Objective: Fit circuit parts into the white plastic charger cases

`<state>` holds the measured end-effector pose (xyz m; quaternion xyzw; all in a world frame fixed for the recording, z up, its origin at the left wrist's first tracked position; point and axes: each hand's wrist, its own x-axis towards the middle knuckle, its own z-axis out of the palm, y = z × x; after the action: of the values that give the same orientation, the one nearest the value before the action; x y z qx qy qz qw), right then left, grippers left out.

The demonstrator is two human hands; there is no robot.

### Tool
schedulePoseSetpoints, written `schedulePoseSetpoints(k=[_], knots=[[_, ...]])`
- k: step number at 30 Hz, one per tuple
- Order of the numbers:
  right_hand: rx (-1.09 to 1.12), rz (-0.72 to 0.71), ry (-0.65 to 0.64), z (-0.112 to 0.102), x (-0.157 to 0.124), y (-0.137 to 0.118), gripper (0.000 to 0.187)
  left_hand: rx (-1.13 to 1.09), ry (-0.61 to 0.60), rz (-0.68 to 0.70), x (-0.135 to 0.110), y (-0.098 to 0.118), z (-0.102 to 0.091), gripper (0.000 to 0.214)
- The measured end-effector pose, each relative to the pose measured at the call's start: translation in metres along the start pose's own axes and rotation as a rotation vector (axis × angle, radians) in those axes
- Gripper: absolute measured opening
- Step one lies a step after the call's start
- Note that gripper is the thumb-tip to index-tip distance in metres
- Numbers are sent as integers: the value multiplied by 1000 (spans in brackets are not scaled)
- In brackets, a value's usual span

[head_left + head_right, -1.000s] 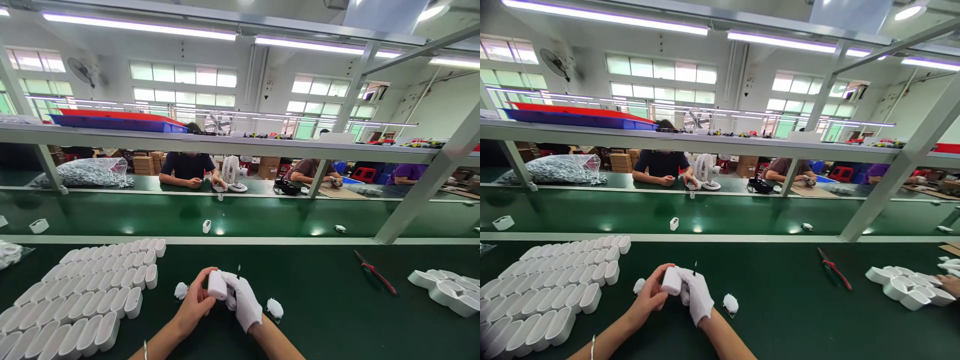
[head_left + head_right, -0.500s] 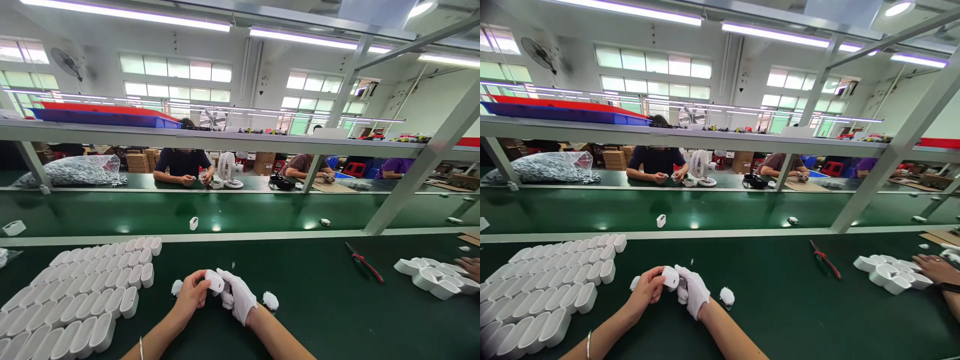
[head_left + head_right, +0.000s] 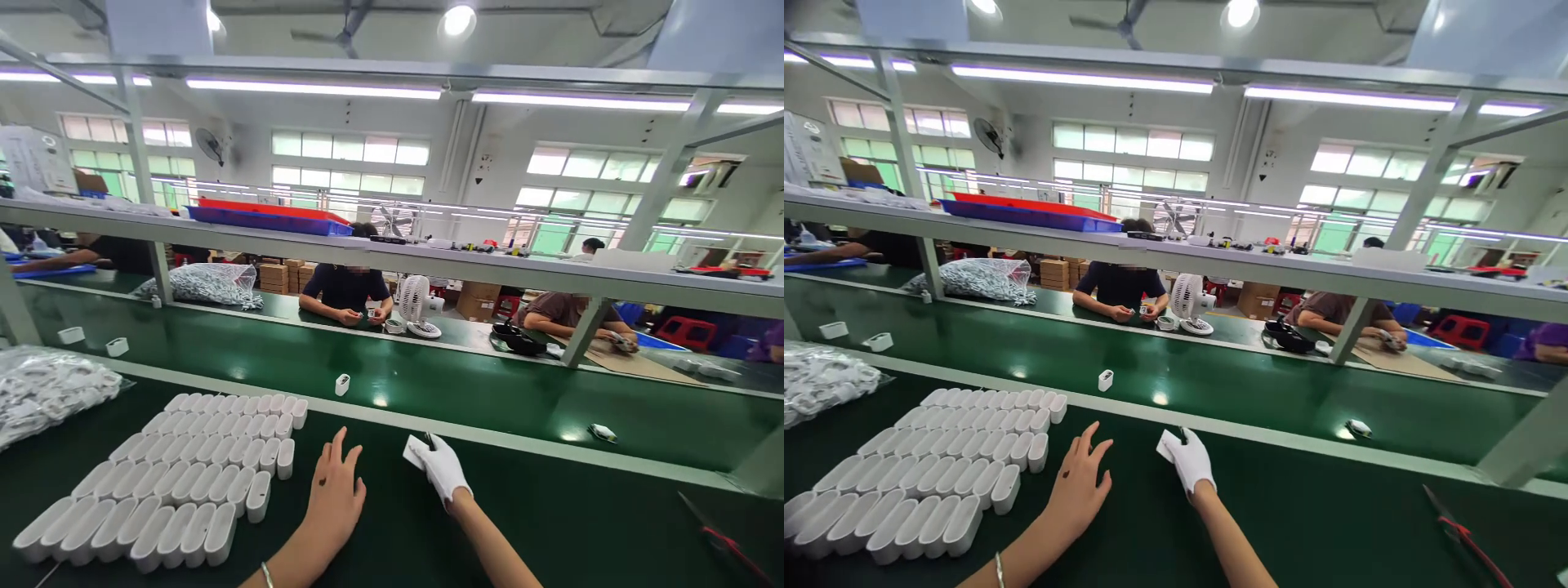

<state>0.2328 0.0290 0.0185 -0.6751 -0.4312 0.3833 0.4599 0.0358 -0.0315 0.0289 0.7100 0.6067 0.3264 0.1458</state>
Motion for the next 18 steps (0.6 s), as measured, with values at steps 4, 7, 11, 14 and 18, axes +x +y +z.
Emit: schedulePoseSetpoints(k=[4, 7, 11, 14, 18], knots=[[-185, -99, 167, -9, 38, -30, 36, 237, 147, -120, 12, 0, -19, 57], [-280, -190, 176, -2, 50, -46, 44, 324, 138, -232, 22, -16, -7, 62], [-437, -623, -120, 60, 48, -54, 43, 198, 140, -292, 58, -66, 21, 51], [-439, -803, -313, 136, 24, -46, 28, 132, 224, -231, 73, -108, 19, 49], [-453, -1073, -502, 205, -7, -21, 40, 181, 264, -223, 59, -133, 5, 43]])
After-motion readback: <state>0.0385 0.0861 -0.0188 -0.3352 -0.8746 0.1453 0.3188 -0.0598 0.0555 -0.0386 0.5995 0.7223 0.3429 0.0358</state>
